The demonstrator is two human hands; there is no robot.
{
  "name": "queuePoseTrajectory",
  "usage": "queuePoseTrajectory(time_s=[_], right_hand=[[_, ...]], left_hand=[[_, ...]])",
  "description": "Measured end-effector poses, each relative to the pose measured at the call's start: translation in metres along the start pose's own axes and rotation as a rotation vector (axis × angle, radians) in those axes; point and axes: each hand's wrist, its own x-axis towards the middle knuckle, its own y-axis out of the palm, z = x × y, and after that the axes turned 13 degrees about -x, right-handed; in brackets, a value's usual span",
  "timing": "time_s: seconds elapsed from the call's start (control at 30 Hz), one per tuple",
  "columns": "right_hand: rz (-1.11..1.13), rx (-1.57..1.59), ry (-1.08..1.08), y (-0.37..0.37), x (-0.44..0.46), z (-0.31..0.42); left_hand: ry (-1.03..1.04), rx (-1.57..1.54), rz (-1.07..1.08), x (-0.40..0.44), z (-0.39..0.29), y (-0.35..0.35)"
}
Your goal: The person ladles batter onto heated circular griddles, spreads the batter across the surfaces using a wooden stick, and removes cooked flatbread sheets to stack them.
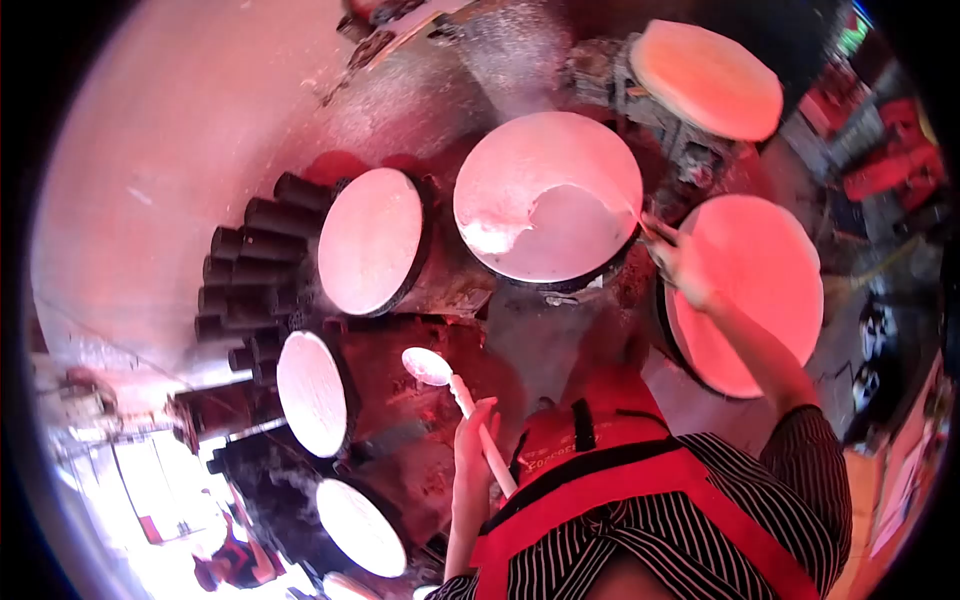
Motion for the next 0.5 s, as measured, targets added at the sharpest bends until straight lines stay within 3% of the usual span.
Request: queuePoseTrajectory(time_s=[0.1,0.13,0.2,0.3,0.4,0.43,0.5], right_hand=[[-0.293,-0.431,0.091,0.037,-0.029,-0.02],[-0.284,-0.513,0.12,0.052,-0.044,-0.029],[-0.014,-0.496,0.081,0.074,-0.079,-0.057],[-0.077,-0.525,0.056,0.094,-0.166,-0.037],[-0.292,-0.303,0.104,0.134,-0.195,-0.075],[-0.34,-0.105,0.061,0.157,-0.183,-0.095],[-0.356,0.08,0.195,0.23,-0.14,-0.081]], left_hand=[[0.045,0.135,0.113,-0.011,-0.011,0.002],[0.056,0.184,0.151,-0.02,-0.026,0.005],[0.067,0.256,0.19,-0.017,-0.053,-0.012],[0.008,0.301,0.179,0.006,-0.069,-0.056],[0.002,0.332,0.169,0.024,-0.079,-0.105],[0.005,0.338,0.148,0.021,-0.084,-0.117],[0.0,0.35,0.092,0.004,-0.092,-0.139]])
